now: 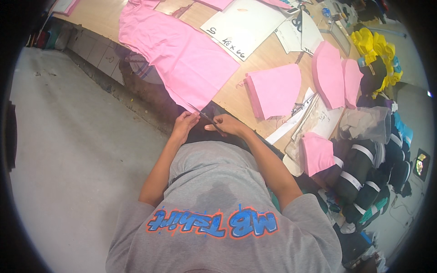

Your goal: The person cuts pink fabric pieces using scissors, aligns them with paper templates, and folds the cut pieces into stacks on the table. The person also discards offcuts into a green bag and continues cutting additional fabric pieces throughout the clip.

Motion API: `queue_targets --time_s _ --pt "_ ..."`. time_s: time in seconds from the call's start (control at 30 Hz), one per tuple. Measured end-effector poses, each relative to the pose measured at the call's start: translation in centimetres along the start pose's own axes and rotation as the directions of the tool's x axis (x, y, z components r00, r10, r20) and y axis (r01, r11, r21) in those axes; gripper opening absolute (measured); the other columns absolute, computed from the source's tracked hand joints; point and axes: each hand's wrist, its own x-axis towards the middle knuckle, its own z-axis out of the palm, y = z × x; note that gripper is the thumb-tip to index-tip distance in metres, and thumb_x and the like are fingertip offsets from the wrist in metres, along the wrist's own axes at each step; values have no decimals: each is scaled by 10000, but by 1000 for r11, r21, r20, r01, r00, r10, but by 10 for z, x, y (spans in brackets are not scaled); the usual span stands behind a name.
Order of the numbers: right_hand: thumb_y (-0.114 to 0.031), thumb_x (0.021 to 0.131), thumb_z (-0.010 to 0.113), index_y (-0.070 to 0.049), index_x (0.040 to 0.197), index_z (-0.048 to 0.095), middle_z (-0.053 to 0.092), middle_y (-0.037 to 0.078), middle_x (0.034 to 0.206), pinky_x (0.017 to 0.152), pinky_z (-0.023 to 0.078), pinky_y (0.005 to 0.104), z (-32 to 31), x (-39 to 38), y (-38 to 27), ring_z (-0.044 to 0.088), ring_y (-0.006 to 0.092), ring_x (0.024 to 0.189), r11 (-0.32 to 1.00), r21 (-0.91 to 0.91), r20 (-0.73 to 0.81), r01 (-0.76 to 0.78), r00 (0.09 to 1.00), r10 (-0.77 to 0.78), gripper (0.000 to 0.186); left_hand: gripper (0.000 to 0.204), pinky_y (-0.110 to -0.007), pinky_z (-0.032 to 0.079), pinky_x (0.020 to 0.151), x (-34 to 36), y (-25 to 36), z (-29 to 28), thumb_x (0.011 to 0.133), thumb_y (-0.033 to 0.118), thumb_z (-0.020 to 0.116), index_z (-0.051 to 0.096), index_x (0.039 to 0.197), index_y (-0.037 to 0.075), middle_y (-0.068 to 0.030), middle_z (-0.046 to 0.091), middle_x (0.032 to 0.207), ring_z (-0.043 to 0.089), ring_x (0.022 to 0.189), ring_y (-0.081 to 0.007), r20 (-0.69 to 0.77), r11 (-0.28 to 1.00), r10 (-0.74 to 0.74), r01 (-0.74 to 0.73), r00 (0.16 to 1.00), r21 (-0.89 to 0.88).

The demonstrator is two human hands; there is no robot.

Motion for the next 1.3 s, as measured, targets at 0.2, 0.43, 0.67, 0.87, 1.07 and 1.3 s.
queue_targets --time_s 0.2,0.43,0.67,0.87,1.07,1.3 --pt "-536 959 913 -137 744 540 551 -7 599 544 394 302 -5 -6 -12 546 110 546 1000 7 30 -13 999 13 586 228 -355 589 1087 1 0 -1 1074 209 819 665 1134 52 -90 752 1181 733 1156 -193 6 1000 -7 7 1000 8" --pt "-574 945 907 -139 688 538 558 0 584 561 412 320 -9 -6 -16 554 125 544 998 -57 0 -15 1000 15 626 220 -356 593 1080 0 2 0 1074 205 817 660 1123 59 -88 746 1164 735 1148 -195 13 1000 -7 7 1000 13" --pt "-633 917 908 -136 713 557 547 -5 583 574 395 311 -7 9 -32 537 121 546 997 -79 -24 6 1000 -8 641 214 -363 597 1071 0 2 2 1078 206 812 659 1120 62 -91 737 1163 734 1150 -203 26 1000 -5 4 1000 23" --pt "-632 947 878 -141 695 526 562 10 569 583 417 333 -8 20 -21 562 139 552 996 -79 18 42 999 -40 655 216 -361 596 1076 3 -1 0 1079 200 807 661 1129 50 -98 738 1177 728 1167 -202 32 1000 -1 0 999 12" --pt "-535 961 909 -129 730 550 585 19 595 545 423 325 -5 16 -21 573 133 549 999 -32 6 10 1000 -10 590 282 -382 542 1160 7 -4 -3 1088 233 790 664 1217 16 -118 732 1255 702 1244 -214 32 994 -10 6 999 113" --pt "-530 969 903 -118 761 585 594 23 602 542 430 324 -3 20 -10 578 135 546 999 21 24 38 999 -39 560 416 -389 366 1239 25 4 -14 1096 377 758 664 1365 74 -64 708 1385 609 1354 -193 -62 979 171 -176 983 -99"
